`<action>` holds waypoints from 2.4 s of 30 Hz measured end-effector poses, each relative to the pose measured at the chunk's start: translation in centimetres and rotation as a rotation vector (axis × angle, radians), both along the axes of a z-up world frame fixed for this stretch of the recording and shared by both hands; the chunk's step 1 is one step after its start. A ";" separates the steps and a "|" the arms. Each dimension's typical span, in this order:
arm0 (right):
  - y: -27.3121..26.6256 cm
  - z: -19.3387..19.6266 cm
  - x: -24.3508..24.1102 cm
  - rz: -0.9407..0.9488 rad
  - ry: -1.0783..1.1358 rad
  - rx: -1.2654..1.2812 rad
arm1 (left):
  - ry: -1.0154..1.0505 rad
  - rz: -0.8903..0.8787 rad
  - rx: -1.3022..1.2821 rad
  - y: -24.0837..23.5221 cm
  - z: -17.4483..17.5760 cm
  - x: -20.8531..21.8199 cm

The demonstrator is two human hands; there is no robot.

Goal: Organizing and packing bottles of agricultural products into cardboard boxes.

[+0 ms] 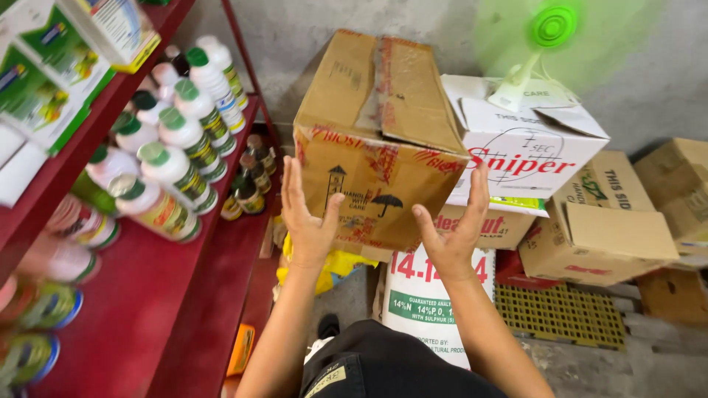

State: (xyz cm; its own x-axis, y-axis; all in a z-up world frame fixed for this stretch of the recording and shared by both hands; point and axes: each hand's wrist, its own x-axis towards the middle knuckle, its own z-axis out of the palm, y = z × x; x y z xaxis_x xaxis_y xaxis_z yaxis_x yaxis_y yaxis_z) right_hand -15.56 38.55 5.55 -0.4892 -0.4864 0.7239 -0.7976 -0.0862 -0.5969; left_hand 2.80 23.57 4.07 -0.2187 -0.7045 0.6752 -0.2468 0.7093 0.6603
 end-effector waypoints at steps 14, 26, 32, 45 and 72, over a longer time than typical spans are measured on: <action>9.8 -4.6 2.6 0.512 -0.168 0.213 | -0.093 0.316 0.165 20.0 0.5 4.7; 10.2 -2.3 12.7 0.998 -0.156 0.192 | -0.109 0.760 0.111 31.5 3.6 14.3; 12.6 -0.7 19.7 1.210 -0.075 0.189 | -0.031 0.964 0.160 37.2 3.2 20.3; 22.7 -1.5 33.1 1.758 0.217 0.202 | 0.086 1.351 0.175 52.4 -1.4 28.2; 48.8 -21.4 45.0 2.790 1.159 0.732 | 0.853 2.669 1.046 77.9 -32.2 12.3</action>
State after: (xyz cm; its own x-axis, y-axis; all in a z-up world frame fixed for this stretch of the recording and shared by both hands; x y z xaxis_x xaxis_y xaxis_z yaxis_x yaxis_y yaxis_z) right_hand 29.41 87.34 -15.84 0.6781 0.7297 -0.0877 0.4366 -0.4959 -0.7506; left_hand 15.06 101.48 -28.10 0.5654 0.8163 -0.1182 0.6677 -0.3688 0.6467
